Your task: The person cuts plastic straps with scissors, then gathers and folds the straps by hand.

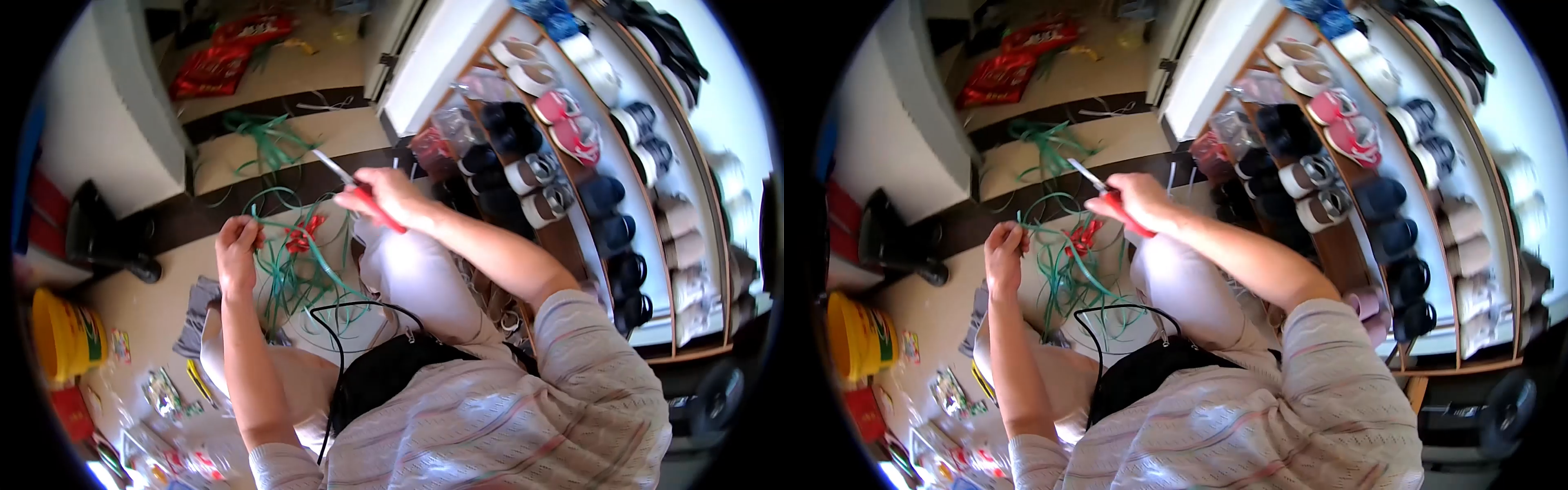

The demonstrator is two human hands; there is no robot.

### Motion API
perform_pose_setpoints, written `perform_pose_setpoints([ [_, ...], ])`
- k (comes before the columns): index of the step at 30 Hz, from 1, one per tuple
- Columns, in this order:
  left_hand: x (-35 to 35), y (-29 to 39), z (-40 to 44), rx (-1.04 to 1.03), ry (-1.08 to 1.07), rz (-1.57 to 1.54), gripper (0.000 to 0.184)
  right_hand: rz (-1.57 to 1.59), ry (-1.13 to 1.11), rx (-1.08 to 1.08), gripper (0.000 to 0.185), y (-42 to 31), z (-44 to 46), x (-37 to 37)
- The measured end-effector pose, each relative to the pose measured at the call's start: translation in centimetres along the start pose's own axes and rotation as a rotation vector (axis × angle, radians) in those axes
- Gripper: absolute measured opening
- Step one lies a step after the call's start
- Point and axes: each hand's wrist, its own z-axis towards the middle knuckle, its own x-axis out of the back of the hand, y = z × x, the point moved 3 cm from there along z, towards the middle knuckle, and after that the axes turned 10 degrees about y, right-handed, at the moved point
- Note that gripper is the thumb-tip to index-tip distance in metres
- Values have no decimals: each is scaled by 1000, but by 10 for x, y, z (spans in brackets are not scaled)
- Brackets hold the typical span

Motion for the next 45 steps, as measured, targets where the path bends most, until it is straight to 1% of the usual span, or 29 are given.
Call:
perform_pose_setpoints([
  [2, 6, 0, -8, 24, -12, -33, 7, -133, 119, 105, 43, 28, -10, 49],
  [4, 13, -1, -11, 18, -18, -46, 7, -587, 320, 241, 37, 48, -27, 110],
  [6, 17, 0, -11, 26, -5, -28, 7, -822, 480, 18, 49, 25, -66, 171],
  [8, 24, -2, -15, 36, 18, -4, 7, -713, 539, -88, 51, 85, -78, 254],
  [9, 28, -4, -15, 37, 34, 27, 7, -826, 616, -119, 52, 91, -93, 290],
  [10, 32, -7, -16, 43, 43, 31, 7, -841, 645, -158, 52, 101, -105, 323],
  [11, 36, -9, -16, 44, 51, 33, 7, -956, 811, -54, 53, 131, -114, 361],
  [12, 40, -10, -16, 44, 60, 38, 7, -912, 785, -261, 54, 121, -128, 380],
  [13, 42, -12, -16, 56, 71, 33, 7, -922, 857, -298, 54, 150, -133, 415],
  [14, 44, -13, -16, 56, 72, 32, 6, -928, 849, -314, 54, 124, -151, 410],
  [16, 47, -13, -15, 63, 73, 29, 6, -1060, 856, -484, 53, 151, -157, 441],
  [19, 47, -9, -15, 74, 101, 30, 5, -1203, 812, -495, 46, 180, -161, 452],
  [22, 52, -10, -14, 51, 131, 20, 3, -1089, 590, -512, 37, 193, -153, 460],
  [23, 52, -10, -13, 40, 125, -2, 2, -1063, 570, -452, 29, 182, -153, 454],
  [24, 43, 1, -20, 43, 163, -12, 3, -1172, 452, -450, 26, 217, -143, 483],
  [25, 38, 7, -26, 49, 217, -34, 5, -1064, 412, -430, 22, 212, -143, 481],
  [26, 42, 5, -23, 36, 181, -3, 7, -921, 367, -542, 18, 219, -140, 489],
  [27, 40, 8, -24, 20, 133, -54, 9, -795, 323, -524, 17, 232, -136, 500],
  [29, 41, 7, -22, 60, 147, -104, 8, -395, 248, -506, 19, 237, -142, 512],
  [31, 37, 16, -25, 89, 120, -170, 7, -620, 360, -717, 24, 205, -147, 498],
  [33, 39, 18, -23, 89, 67, -226, 6, -564, 314, -640, 27, 217, -146, 509],
  [36, 41, 16, -20, 78, 61, -258, 6, -813, 384, -557, 28, 222, -145, 513],
  [40, 42, 17, -22, 61, 50, -275, 6, -1428, 482, 99, 31, 197, -134, 507],
  [41, 44, 16, -21, 59, 57, -280, 7, -1290, 497, 22, 28, 156, -132, 454],
  [42, 44, 17, -21, 64, 63, -298, 7, -1153, 521, -52, 26, 100, -132, 385],
  [44, 41, 19, -24, 72, 69, -330, 7, -687, 321, 162, 22, 138, -103, 361],
  [45, 40, 19, -25, 69, 55, -330, 6, -686, 293, 249, 20, 118, -98, 304],
])
